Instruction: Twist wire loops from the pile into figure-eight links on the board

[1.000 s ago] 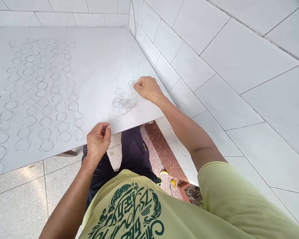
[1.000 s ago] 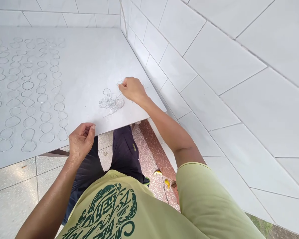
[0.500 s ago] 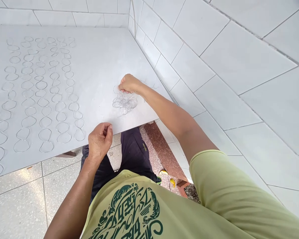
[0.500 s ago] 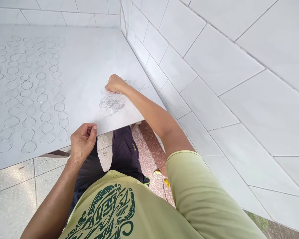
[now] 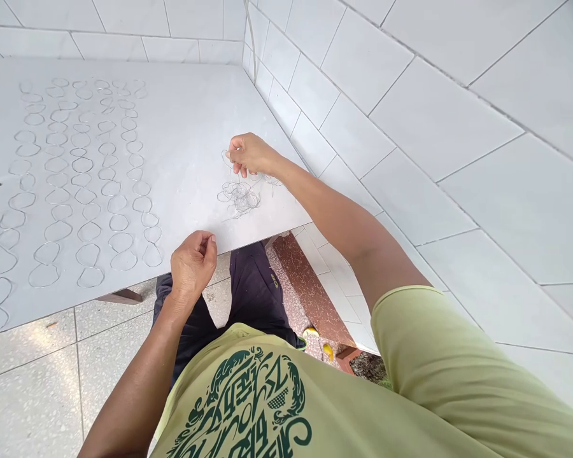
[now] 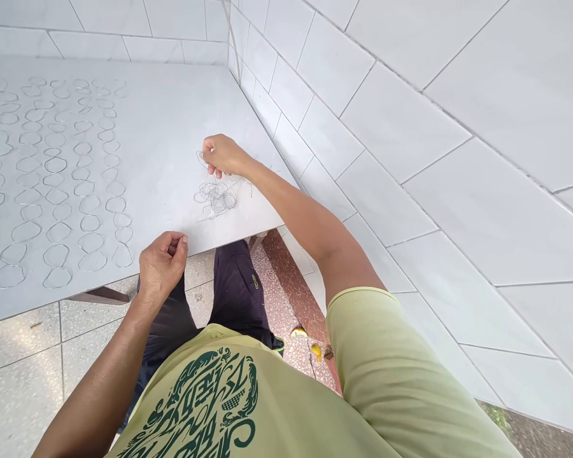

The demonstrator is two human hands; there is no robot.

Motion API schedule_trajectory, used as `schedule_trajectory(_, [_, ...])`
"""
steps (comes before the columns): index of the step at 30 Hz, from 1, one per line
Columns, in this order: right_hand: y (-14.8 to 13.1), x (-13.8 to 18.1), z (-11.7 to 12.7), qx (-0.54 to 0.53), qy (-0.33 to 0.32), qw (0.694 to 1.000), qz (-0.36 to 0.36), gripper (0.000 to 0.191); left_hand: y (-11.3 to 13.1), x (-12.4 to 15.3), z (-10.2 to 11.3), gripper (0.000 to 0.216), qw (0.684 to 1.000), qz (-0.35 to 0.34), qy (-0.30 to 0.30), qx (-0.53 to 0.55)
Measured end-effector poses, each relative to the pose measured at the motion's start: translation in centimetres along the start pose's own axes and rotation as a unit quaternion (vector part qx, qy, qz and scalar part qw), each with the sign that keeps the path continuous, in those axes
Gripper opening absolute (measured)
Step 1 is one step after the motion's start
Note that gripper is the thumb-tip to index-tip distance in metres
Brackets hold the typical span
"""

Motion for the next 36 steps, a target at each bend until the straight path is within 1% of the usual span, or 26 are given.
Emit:
schedule_trajectory(2, [0.1,-0.5,0.0,0.018,-0.002,1.0,-0.004,0.033,1.1,-0.2,-0.2,0.021,1.0,-0.021,-0.003,-0.012])
schedule_trajectory(4, [0.3,-0.9,-0.2,0.029,-0.007,1.0,-0.008,0.036,2.9,-0.5,-0.7,0.024,0.997,-0.067,-0.004,-0.028])
schedule_trajectory(6, [0.6,-1.1,-0.3,0.028,-0.007,0.999,-0.017,0.038,5.0,-0.8,-1.9,0.034,0.99,-0.128,-0.01,-0.051])
schedule_trajectory(8, [1.1,-1.3,-0.4,0.013,-0.01,0.999,-0.035,0.038,6.6,-1.1,-3.7,0.046,0.979,-0.183,-0.03,-0.086])
schedule_trajectory(10, [1.9,-1.3,-0.8,-0.012,-0.017,0.998,-0.064,0.037,7.3,-1.4,-5.9,0.058,0.968,-0.211,-0.06,-0.122])
schedule_trajectory(12, [2.9,-1.3,-1.2,-0.029,-0.026,0.995,-0.095,0.035,7.3,-1.6,-7.7,0.067,0.96,-0.216,-0.082,-0.156])
schedule_trajectory(15, [4.4,-1.3,-1.8,-0.012,-0.046,0.99,-0.136,0.031,7.0,-1.7,-9.1,0.073,0.953,-0.215,-0.097,-0.191])
schedule_trajectory(17, [5.2,-1.2,-2.2,0.002,-0.064,0.986,-0.153,0.031,6.9,-1.6,-9.3,0.075,0.951,-0.213,-0.099,-0.201])
schedule_trajectory(19, [5.5,-1.1,-2.7,-0.011,-0.084,0.985,-0.151,0.035,6.9,-1.5,-9.4,0.076,0.951,-0.214,-0.1,-0.202])
schedule_trajectory(22, [5.1,-0.8,-2.8,-0.037,-0.096,0.986,-0.131,0.038,6.8,-1.4,-9.4,0.077,0.951,-0.214,-0.103,-0.2])
schedule_trajectory(26, [4.4,0.0,-2.2,-0.013,-0.085,0.992,-0.096,0.035,6.7,-1.6,-9.4,0.077,0.95,-0.21,-0.095,-0.21])
schedule_trajectory(31, [3.6,1.4,-2.5,0.005,-0.12,0.992,-0.046,0.035,6.9,-1.6,-9.4,0.078,0.949,-0.21,-0.084,-0.218])
schedule_trajectory(33, [3.6,1.8,-2.4,0.002,-0.116,0.992,-0.044,0.033,6.9,-1.6,-9.4,0.079,0.948,-0.208,-0.088,-0.223])
schedule_trajectory(36, [4.0,2.2,-2.7,-0.001,-0.131,0.989,-0.069,0.031,6.8,-1.7,-9.5,0.08,0.947,-0.202,-0.096,-0.231])
Point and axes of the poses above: each hand's wrist, its own x-axis away from the middle knuckle, its own z-axis out of the back of the hand, y = z × x, the point moved 9 cm from there along -x, towards the middle knuckle
